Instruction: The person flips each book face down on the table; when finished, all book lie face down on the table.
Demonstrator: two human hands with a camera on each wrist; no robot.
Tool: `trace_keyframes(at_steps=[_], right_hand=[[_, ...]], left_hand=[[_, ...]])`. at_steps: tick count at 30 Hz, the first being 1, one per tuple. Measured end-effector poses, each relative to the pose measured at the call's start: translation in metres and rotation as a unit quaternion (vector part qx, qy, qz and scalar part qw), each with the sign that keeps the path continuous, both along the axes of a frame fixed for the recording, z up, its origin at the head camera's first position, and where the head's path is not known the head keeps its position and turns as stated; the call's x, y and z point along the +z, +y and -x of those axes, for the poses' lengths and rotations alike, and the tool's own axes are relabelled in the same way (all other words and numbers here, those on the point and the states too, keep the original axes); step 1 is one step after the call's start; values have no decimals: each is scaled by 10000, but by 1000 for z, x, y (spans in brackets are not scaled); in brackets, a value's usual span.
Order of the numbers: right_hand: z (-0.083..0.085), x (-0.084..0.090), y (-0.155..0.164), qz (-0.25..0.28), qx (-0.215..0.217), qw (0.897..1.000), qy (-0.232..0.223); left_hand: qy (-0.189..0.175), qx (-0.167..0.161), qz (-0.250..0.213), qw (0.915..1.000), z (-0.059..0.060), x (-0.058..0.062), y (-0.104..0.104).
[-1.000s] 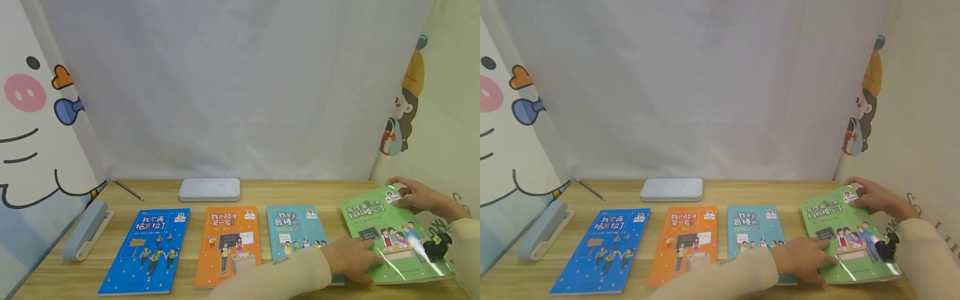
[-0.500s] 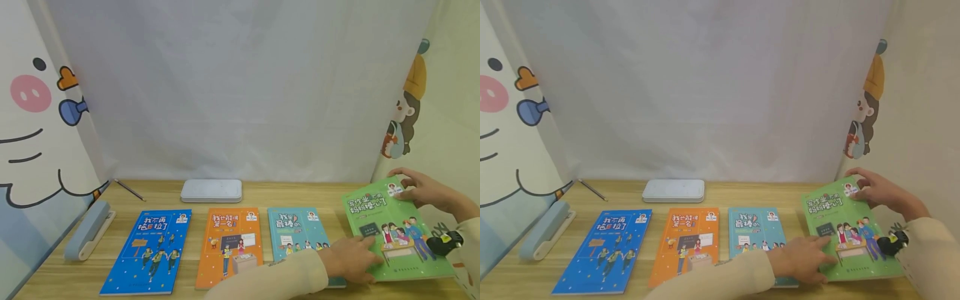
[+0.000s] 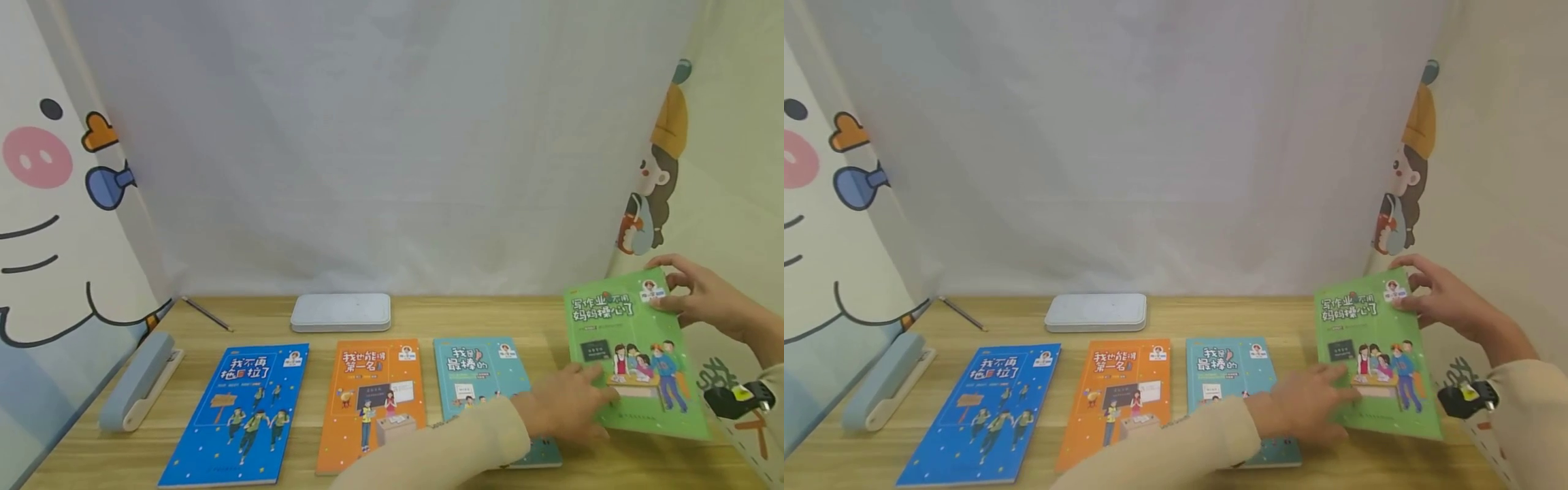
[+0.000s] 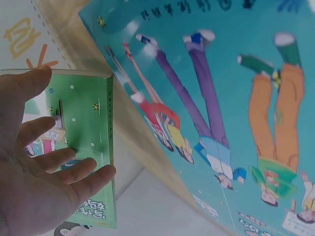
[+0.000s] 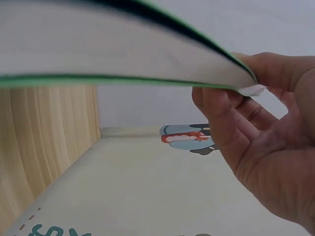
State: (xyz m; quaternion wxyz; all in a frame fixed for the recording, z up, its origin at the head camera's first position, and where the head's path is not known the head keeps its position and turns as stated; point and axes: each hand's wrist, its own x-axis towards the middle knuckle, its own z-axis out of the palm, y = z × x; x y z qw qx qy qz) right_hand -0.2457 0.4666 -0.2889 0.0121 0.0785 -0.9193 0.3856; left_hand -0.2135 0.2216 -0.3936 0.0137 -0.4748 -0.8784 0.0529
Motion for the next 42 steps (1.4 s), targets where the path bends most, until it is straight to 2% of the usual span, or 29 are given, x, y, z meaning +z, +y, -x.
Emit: trace_keyframes(at_steps=[7, 13, 20, 25, 28, 37, 42], right_hand=[[-4, 2, -6, 45, -161, 9997, 197], [-9, 4, -11, -19, -220, 9993, 291], [-12, 7, -19, 13, -336, 9987, 388], [-13, 9, -22, 133, -415, 9983, 397], [-13, 10, -23, 238, -482, 9977, 404], [-15, 16, -30, 320, -806, 9960, 235], [-16, 19, -35, 241, -978, 9948, 121]], left_hand=[[64, 145, -183, 9997, 5, 4, -2], [81, -38, -893, 9960, 6, 5, -7], [-146, -729, -1938, 9782, 0, 9, -8], [343, -1060, -2412, 9641, -10, 14, -4], [660, -1014, -2576, 9587, -15, 16, -1], [633, -773, -2773, 9556, -15, 13, -2], [745, -751, -2955, 9495, -13, 11, -4]])
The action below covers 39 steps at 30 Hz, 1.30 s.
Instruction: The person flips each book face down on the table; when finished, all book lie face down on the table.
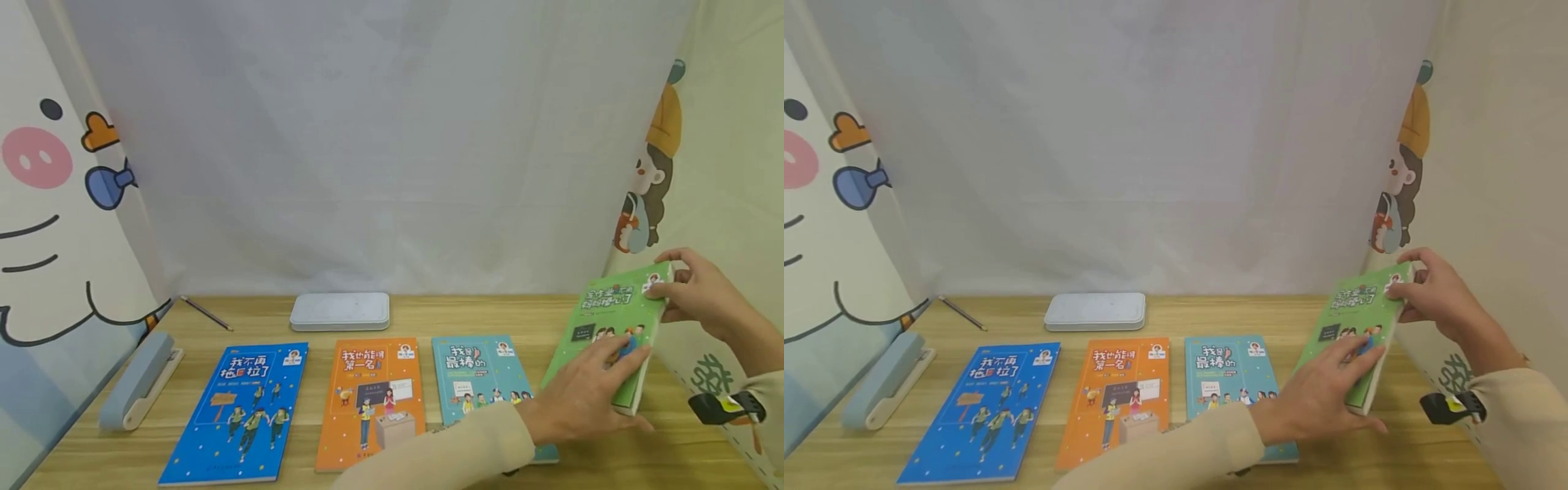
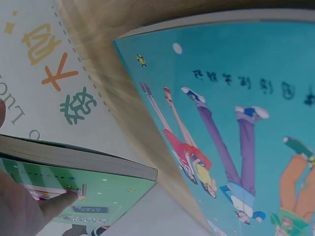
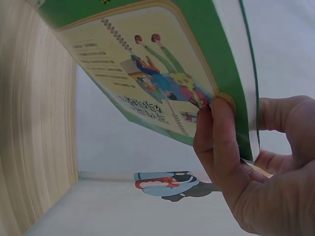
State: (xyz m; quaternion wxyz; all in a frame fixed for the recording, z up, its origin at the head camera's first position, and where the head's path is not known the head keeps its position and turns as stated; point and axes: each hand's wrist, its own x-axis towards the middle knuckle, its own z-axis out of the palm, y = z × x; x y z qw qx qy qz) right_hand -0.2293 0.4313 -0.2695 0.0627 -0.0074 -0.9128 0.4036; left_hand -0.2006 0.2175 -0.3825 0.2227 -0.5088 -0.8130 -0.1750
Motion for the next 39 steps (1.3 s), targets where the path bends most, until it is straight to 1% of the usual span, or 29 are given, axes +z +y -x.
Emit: trace_keyframes(at_steps=[3, 6, 12, 15, 22, 26, 29, 32, 36, 39], right_hand=[[0, 1, -3, -9, -164, 9999, 31], [-1, 1, -5, -11, -317, 9995, 82], [-1, -2, -8, -172, -491, 9986, 138], [-1, -3, -10, -228, -536, 9982, 141], [3, -5, -9, -333, -552, 9978, 176], [5, -7, -7, -419, -529, 9975, 187], [4, -7, -8, -446, -525, 9974, 196], [2, -7, -10, -424, -487, 9978, 158], [2, -5, -11, -361, -415, 9985, 3], [2, -4, -12, -311, -411, 9986, -105]], left_hand=[[3, -72, -139, 9999, 2, 0, -3], [-114, -119, -282, 9995, 3, 0, -5], [-656, -99, -464, 9967, 6, 0, -9], [-880, -135, -704, 9935, 8, 0, -10], [-1085, -357, -1470, 9825, 11, 1, -14], [-1260, -450, -1722, 9759, 13, 3, -16], [-1308, -486, -1817, 9734, 14, 3, -17], [-1284, -568, -1959, 9705, 15, 2, -17], [-1110, -645, -2171, 9677, 16, 2, -18], [-1029, -636, -2270, 9664, 16, 3, -19]])
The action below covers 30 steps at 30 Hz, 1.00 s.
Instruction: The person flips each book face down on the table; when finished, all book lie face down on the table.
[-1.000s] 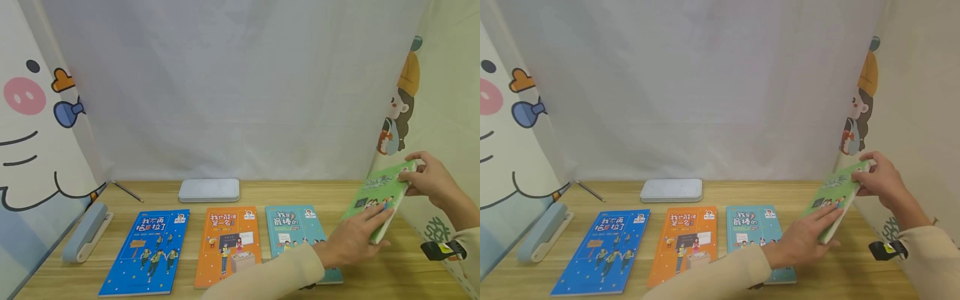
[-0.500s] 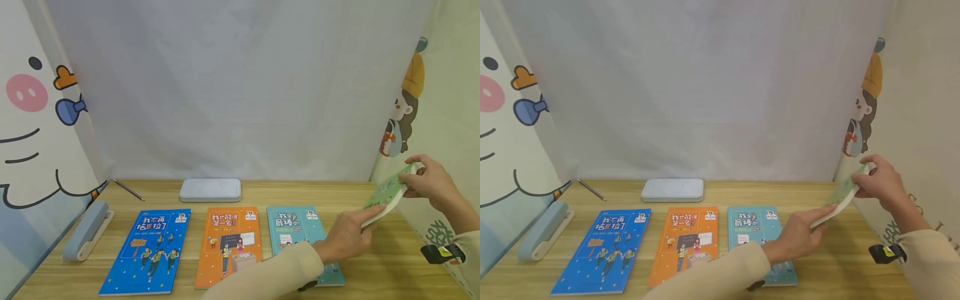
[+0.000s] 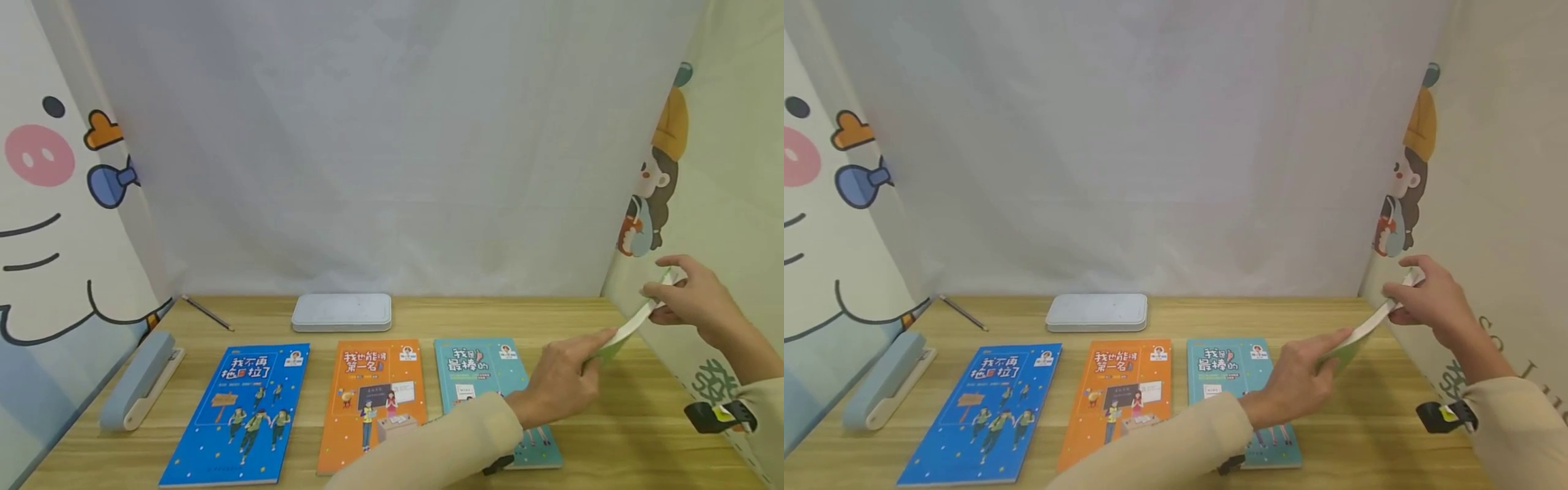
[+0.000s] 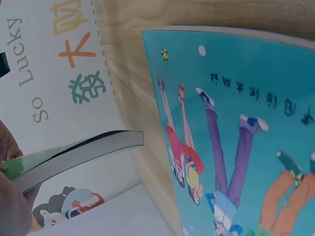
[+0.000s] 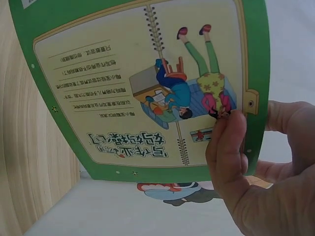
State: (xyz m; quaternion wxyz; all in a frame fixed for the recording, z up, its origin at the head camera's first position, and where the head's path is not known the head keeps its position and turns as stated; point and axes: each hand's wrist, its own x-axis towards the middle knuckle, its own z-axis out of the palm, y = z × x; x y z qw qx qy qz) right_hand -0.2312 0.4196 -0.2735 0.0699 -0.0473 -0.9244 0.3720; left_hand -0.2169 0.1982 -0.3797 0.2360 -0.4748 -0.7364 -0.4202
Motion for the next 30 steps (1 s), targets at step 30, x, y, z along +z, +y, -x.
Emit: trace_keyframes(at_steps=[30], right_hand=[[-7, -48, 40, 389, 906, 9935, -571]], left_hand=[[-1516, -125, -1305, 9797, -2, 7, -3]])
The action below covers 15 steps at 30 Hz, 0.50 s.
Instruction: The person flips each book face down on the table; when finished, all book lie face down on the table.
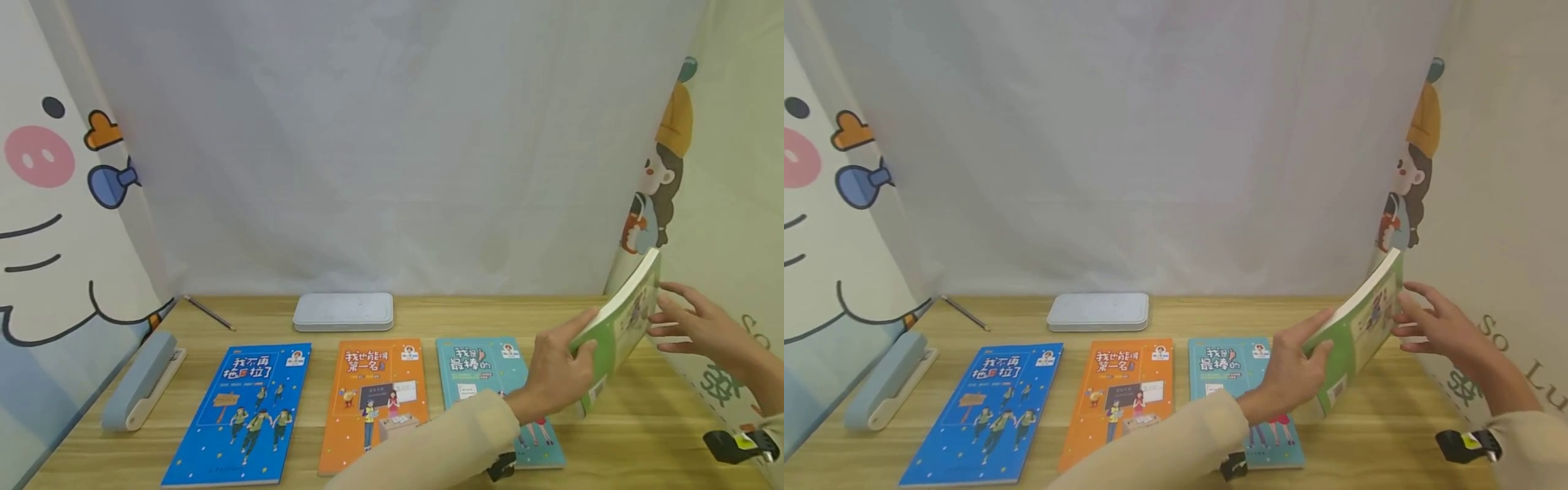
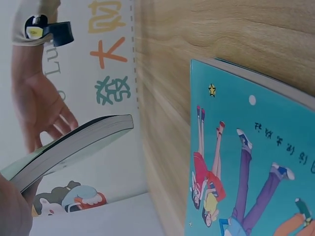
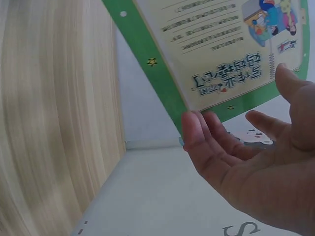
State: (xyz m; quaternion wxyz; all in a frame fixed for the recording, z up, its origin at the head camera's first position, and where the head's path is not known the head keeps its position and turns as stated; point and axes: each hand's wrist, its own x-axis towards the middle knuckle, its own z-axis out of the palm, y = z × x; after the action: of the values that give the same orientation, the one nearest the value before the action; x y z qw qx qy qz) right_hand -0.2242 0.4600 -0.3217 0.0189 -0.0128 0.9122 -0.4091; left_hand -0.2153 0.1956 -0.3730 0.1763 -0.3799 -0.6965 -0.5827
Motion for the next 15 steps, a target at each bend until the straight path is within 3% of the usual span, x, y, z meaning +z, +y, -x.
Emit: trace_keyframes(at_steps=[7, 12, 15], right_hand=[[-1, -19, 4, 224, 31, 9996, -144], [1, -33, 8, 856, 187, 9956, -343], [3, -40, 12, 1532, 303, 9867, -443]], left_hand=[[-22, 35, -95, 9999, -2, 5, 0], [-81, 10, -139, 9999, -4, 5, -1], [-184, -82, -168, 9997, -5, 5, -2]])
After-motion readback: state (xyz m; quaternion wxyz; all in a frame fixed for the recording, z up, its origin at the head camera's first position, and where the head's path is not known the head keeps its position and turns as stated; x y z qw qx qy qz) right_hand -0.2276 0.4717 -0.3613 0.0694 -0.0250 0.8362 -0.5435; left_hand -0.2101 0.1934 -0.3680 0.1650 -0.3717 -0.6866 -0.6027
